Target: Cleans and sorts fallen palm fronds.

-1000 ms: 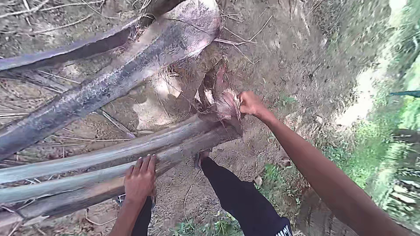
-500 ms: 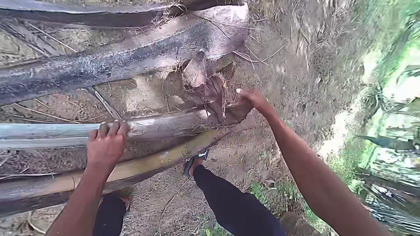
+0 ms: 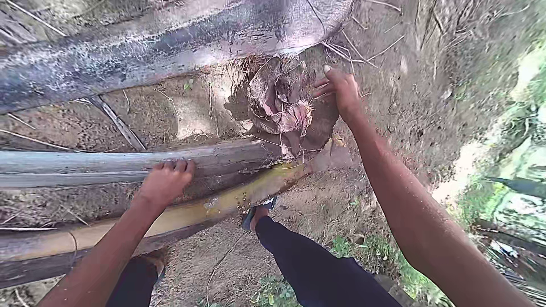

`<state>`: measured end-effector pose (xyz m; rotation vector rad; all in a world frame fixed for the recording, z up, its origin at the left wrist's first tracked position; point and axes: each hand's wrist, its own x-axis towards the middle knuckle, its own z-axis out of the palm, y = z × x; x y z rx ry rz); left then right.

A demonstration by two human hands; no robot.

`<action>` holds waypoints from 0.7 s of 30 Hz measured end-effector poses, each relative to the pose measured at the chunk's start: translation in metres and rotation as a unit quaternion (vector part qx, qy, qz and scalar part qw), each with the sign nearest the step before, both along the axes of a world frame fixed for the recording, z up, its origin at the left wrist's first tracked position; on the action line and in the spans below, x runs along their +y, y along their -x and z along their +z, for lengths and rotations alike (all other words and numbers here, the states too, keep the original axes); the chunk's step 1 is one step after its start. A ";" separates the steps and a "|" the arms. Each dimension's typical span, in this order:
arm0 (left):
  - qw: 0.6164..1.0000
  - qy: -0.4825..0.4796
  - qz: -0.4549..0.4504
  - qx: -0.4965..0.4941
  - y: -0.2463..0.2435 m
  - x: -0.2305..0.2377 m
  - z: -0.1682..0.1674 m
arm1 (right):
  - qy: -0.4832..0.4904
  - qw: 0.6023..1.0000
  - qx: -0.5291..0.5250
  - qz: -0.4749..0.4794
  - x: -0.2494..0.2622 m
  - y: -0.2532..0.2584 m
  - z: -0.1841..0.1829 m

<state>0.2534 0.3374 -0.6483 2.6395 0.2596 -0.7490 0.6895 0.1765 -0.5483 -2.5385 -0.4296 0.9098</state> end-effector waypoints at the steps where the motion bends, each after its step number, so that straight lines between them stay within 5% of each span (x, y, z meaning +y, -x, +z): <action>1: 1.000 -0.007 -0.001 -0.020 -0.005 0.001 0.005 | -0.013 1.000 0.000 -0.012 0.002 -0.005 -0.004; 8: 0.974 -0.027 0.087 -0.209 -0.055 -0.051 0.020 | -0.027 0.998 0.022 -0.055 0.018 -0.060 -0.034; 12: 0.983 -0.005 0.094 -0.155 -0.068 -0.066 0.000 | 0.011 0.998 0.030 -0.060 0.015 -0.066 -0.026; 15: 0.986 0.011 0.123 -0.109 -0.078 -0.058 0.021 | 0.056 0.995 0.000 -0.083 0.024 -0.059 -0.018; 18: 0.983 0.023 0.110 -0.146 -0.075 -0.060 0.031 | 0.054 0.991 0.007 -0.120 0.016 -0.054 -0.018; 21: 0.983 0.018 0.080 -0.162 -0.077 -0.060 0.003 | 0.067 0.992 -0.024 -0.102 0.020 -0.060 -0.022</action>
